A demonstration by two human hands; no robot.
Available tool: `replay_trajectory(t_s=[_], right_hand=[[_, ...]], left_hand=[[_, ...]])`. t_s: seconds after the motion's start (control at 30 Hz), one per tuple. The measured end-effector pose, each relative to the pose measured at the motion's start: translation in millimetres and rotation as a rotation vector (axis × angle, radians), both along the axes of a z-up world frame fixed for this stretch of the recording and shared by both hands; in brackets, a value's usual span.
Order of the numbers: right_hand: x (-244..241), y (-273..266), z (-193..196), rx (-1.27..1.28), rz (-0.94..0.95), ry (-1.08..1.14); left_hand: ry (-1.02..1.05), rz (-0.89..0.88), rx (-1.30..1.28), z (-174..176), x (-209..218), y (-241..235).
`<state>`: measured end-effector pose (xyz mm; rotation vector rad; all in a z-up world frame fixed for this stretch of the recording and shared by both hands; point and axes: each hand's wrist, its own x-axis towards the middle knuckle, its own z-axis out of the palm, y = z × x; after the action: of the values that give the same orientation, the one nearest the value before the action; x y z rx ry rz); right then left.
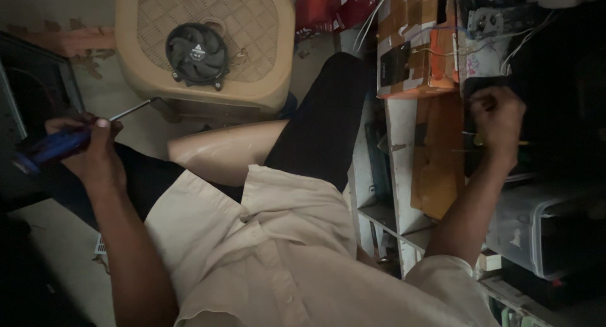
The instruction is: The person removes a computer fan from a plastic stool, uses a toothbrush to scrub the fan blades and heatsink, then wipes the fan with a cloth. The fan is handled throughout the clip and placed back on the stool.
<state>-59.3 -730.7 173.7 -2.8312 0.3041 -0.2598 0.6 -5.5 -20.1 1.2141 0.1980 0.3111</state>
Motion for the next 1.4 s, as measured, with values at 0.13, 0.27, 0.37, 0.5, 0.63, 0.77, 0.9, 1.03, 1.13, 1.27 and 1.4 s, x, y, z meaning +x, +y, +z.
replay_trajectory(t_s=[0.13, 0.27, 0.37, 0.5, 0.63, 0.77, 0.9, 1.03, 1.13, 1.27, 1.4], right_hand=[[-3.4, -10.5, -3.7, -0.105, 0.018, 0.017], [-6.0, -15.7, -7.1, -0.151, 0.011, 0.005], [-8.1, -17.0, -9.3, -0.144, 0.005, -0.008], [-8.0, -24.1, -14.7, -0.161, 0.015, -0.002], [-10.1, -34.7, -20.7, -0.261, 0.075, -0.030], [-10.5, -33.8, -20.1, -0.315, 0.075, -0.048], [-3.8, -13.1, -2.4, -0.235, -0.025, -0.105], [15.7, 32.5, 24.5, -0.326, 0.143, -0.196], [34.2, 94.3, 35.9, -0.143, 0.213, -0.209], [48.8, 207.4, 31.8, 0.200, 0.499, -0.171], [40.6, 309.3, 41.8, 0.452, 0.774, -0.004]], left_hand=[[-0.009, 0.010, -0.040, 3.8, 1.0, -3.1], [0.047, 0.042, -0.004, 8.9, -1.6, -6.8], [0.029, 0.032, -0.013, 12.4, 1.3, -7.8], [0.038, 0.031, -0.102, 18.6, 4.2, -9.7], [0.056, 0.044, -0.053, 24.0, 3.2, -13.0], [0.048, 0.036, -0.040, 26.4, 0.6, -13.6], [0.023, 0.012, -0.057, 24.3, 1.4, -13.0], [0.039, 0.028, -0.061, 25.6, 2.3, -14.7], [0.031, 0.022, 0.005, 40.7, -0.1, -21.3], [-0.010, -0.035, 0.248, 85.7, -9.9, -45.1], [-0.053, -0.158, 0.727, 145.0, -21.5, -76.3]])
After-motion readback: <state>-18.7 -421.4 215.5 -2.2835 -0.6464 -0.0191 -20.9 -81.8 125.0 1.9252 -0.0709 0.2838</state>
